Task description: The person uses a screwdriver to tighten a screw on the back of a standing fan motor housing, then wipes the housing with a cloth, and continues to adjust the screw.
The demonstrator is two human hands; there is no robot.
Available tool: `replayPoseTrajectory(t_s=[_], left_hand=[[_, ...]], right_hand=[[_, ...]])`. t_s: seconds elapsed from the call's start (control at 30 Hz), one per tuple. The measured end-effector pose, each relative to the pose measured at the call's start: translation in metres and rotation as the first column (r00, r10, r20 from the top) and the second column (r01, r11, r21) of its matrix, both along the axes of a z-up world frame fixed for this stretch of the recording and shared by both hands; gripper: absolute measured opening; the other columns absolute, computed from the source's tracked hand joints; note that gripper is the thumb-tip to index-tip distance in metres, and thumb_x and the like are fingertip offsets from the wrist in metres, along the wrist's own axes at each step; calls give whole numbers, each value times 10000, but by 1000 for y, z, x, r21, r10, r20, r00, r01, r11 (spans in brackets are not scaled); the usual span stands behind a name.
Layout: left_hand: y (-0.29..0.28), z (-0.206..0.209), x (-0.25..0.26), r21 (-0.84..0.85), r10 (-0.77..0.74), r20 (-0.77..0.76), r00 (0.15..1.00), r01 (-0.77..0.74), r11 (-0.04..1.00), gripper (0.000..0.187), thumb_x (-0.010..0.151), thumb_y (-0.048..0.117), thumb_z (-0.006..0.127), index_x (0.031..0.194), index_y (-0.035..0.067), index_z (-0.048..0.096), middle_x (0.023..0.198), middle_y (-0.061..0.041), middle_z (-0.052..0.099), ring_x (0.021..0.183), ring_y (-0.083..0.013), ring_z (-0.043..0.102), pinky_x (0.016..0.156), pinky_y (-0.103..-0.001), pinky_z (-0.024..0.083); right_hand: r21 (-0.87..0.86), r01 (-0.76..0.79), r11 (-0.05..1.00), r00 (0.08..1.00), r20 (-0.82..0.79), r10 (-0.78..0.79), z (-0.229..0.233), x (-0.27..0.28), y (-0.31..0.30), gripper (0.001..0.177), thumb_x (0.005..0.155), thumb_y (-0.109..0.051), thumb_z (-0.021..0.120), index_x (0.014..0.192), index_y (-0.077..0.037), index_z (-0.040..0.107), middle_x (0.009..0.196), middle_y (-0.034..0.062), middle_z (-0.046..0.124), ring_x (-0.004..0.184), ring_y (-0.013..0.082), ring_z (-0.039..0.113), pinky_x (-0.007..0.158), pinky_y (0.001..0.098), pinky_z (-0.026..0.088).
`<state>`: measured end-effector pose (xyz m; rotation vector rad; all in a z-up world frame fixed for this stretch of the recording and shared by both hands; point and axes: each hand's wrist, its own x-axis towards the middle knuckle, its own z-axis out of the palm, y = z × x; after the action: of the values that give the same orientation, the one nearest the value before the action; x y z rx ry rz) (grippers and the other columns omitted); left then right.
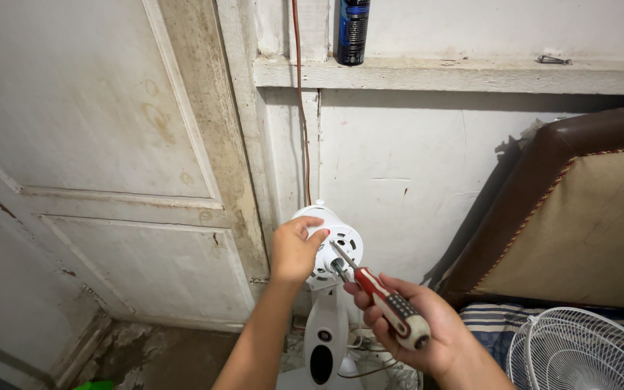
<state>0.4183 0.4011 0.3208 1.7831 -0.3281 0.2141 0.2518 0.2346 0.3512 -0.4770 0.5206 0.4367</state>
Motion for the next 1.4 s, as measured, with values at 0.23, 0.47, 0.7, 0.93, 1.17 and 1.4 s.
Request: replayPoseTrajectory(t_s=[0.23, 0.47, 0.7, 0.93, 1.17, 1.4], left_hand=[[5, 8, -36, 137, 174, -61, 983, -164, 977, 263, 868, 275, 769, 843, 14, 740, 527, -21, 550, 467, -127, 479, 483, -351, 370], [-11, -2, -64, -192, -289, -527, 799, 220, 956, 387, 950, 377, 704, 725, 62, 681, 571, 38, 493, 495, -77, 421, 453, -279, 333], [-13, -10, -64, -572, -532, -646, 547, 115, 812, 327, 916, 296, 738, 715, 124, 547, 555, 69, 379, 425, -61, 264, 380, -244, 187], [-16, -19, -63, -603, -570, -608, 553, 145, 784, 318, 922, 282, 736, 709, 111, 572, 525, 72, 369, 390, -53, 269, 359, -237, 186], [-16, -12, -62, -698, -665, -634, 395, 78, 711, 244, 970, 274, 662, 800, 126, 568, 545, 66, 395, 398, -42, 283, 358, -217, 216], [-11, -5, -74, -743, -723, -540, 431, 159, 650, 220, 973, 264, 713, 859, 105, 614, 556, 97, 334, 435, -35, 259, 396, -214, 242]], right_hand=[[164, -26, 986, 994, 105, 9, 1, 2, -3, 409, 907, -307, 615, 1052, 75, 596, 877, 165, 656, 593, 149, 587, 384, 216, 502], [95, 35, 995, 998, 39, -39, -6, 4, 0, 303, 891, -216, 655, 1056, 35, 617, 863, 127, 651, 673, 176, 644, 398, 198, 503], [-376, 142, 916, 990, 44, -136, 1, -14, 14, 414, 940, -333, 576, 1196, -9, 606, 992, 157, 700, 854, 305, 678, 578, 404, 573], [-582, 802, -134, 524, 578, 625, 20, -65, 38, 722, 680, -177, 863, 1316, 3, 572, 1295, 214, 472, 1112, 320, 582, 818, 463, 573], [-904, 206, -375, 979, 193, 73, 36, -62, 43, 483, 940, -274, 709, 1382, -141, 566, 1114, 125, 749, 902, 278, 702, 808, 350, 568], [-506, 675, -537, 736, 507, 447, 40, -71, 47, 521, 831, -324, 780, 1204, -39, 554, 1008, 178, 639, 776, 302, 696, 640, 374, 565]])
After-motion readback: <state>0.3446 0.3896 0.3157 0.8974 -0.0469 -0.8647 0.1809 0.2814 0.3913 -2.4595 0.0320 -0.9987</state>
